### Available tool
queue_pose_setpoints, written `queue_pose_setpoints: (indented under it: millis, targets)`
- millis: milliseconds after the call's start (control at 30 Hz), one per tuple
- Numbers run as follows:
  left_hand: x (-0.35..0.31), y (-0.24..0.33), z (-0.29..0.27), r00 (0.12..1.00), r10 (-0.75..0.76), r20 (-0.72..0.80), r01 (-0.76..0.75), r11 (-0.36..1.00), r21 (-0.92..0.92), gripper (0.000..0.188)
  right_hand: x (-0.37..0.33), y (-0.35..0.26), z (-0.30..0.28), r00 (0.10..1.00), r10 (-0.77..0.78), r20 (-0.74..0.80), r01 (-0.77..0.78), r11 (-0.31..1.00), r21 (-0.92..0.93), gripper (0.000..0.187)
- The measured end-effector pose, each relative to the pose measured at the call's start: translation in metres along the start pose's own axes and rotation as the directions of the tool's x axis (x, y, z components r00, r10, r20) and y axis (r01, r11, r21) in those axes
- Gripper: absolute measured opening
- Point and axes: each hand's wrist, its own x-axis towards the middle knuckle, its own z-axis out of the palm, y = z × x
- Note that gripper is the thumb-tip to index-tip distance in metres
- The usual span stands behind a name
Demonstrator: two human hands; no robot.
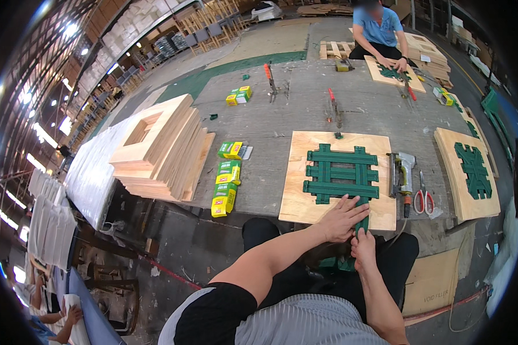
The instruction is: The person assembles a green woven pattern onto a square wooden board by hand, then uses a pneumatic nail gun to fasten the pattern in place. The person repeats this process across multiple boards, handling green woven strips and wooden boards.
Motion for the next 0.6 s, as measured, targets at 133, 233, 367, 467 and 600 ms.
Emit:
queue_pose_setpoints:
  millis: [133,233,367,467,600]
  targets:
    - [-0.001,-0.002,0.009,0.999,0.018,-0.037,-0.018,1.000,0.007,0.086,-0.002,0.006,0.007,1.000,0.013,-0.009,-0.013,1.000,-0.014,0.027]
    - [-0.001,-0.002,0.009,0.998,0.053,-0.040,-0.051,0.997,0.054,0.084,-0.007,0.004,0.005,0.999,0.024,-0.023,-0.025,1.000,-0.008,0.027]
    - [0.003,-0.001,0.009,0.996,0.084,-0.020,-0.082,0.992,0.100,0.078,-0.011,0.005,0.004,0.999,0.035,-0.039,-0.034,0.999,0.011,0.027]
    - [0.002,-0.001,0.010,0.993,0.107,-0.052,-0.101,0.990,0.100,0.074,-0.015,0.003,0.004,0.999,0.033,-0.043,-0.034,0.999,-0.035,0.027]
    - [0.003,0.000,0.011,0.992,0.120,-0.024,-0.116,0.984,0.134,0.070,-0.019,0.003,0.005,0.999,0.001,-0.051,-0.003,0.999,-0.032,0.028]
